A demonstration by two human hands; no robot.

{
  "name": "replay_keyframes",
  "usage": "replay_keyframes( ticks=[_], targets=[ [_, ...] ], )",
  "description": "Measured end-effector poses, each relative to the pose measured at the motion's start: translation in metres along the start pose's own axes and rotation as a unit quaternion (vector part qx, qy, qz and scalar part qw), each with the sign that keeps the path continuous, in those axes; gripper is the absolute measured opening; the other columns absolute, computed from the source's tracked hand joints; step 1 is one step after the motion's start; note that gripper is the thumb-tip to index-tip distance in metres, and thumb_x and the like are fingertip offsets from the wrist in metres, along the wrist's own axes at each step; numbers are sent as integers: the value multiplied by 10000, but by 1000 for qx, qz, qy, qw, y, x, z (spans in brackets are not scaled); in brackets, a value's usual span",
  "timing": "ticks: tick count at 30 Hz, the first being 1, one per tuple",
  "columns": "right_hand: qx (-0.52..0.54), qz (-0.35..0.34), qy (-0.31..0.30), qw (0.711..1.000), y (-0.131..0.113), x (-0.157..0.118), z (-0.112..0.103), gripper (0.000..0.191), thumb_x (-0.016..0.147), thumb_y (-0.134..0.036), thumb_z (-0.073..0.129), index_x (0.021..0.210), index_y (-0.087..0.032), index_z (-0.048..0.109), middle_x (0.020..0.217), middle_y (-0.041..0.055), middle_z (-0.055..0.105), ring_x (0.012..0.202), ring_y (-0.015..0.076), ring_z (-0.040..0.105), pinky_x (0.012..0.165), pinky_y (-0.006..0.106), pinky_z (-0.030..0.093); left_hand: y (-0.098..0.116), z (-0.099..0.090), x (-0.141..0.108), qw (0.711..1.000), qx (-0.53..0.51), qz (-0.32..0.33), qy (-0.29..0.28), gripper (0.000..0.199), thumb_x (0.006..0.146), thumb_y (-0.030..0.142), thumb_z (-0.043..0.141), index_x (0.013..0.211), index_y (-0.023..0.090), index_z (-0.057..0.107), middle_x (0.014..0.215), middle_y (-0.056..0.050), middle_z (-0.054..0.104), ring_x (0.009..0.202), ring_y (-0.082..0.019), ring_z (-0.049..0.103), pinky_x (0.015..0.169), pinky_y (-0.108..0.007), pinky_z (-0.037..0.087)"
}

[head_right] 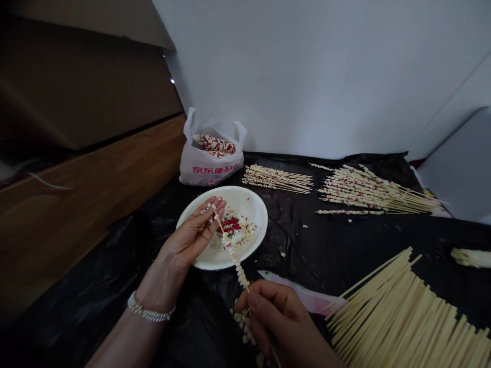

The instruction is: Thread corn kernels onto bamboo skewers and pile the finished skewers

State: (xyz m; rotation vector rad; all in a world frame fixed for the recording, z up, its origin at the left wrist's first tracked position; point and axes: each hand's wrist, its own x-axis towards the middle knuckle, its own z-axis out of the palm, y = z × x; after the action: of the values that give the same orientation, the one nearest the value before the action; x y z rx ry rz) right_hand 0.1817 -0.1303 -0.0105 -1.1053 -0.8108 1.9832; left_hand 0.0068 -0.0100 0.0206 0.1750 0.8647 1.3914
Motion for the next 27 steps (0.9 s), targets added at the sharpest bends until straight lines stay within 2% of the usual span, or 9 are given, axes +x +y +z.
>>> replay_keyframes(
  ticks=[4, 9, 22, 27],
  targets=[
    [1, 0, 4, 1000, 0, 2, 0, 330, 755, -521, 708, 726, -192, 698, 383, -87, 368, 376, 55, 226, 408, 218, 107, -1, -1, 0, 1000, 15, 18, -18, 490, 806, -89, 518, 1224, 152, 602, 1201, -157, 664, 1063, -218, 647, 884, -268, 544],
    [24, 9, 1, 1000, 0, 2, 1, 321, 758, -516, 708, 737, -196, 697, 386, -92, 349, 378, 57, 208, 393, 203, 112, -3, -4, 2, 998, 32, 27, -44, 496, 811, -48, 554, 1237, 201, 604, 1215, -131, 662, 1063, -214, 648, 871, -255, 550],
    [40, 8, -3, 999, 0, 1, 1, 303, 755, -496, 724, 728, -195, 703, 378, -95, 359, 370, 42, 209, 375, 165, 134, -5, -5, 3, 997, 50, 36, -38, 461, 794, -61, 561, 1184, 175, 633, 1138, -122, 701, 1028, -191, 668, 849, -220, 552],
    [37, 3, -12, 999, 3, 2, 0, 321, 768, -513, 709, 739, -194, 704, 371, -90, 385, 351, 34, 218, 363, 164, 132, -6, -5, 2, 995, 73, 50, -37, 460, 761, -74, 588, 1146, 171, 647, 1092, -111, 719, 974, -182, 689, 784, -194, 566]
  ],
)
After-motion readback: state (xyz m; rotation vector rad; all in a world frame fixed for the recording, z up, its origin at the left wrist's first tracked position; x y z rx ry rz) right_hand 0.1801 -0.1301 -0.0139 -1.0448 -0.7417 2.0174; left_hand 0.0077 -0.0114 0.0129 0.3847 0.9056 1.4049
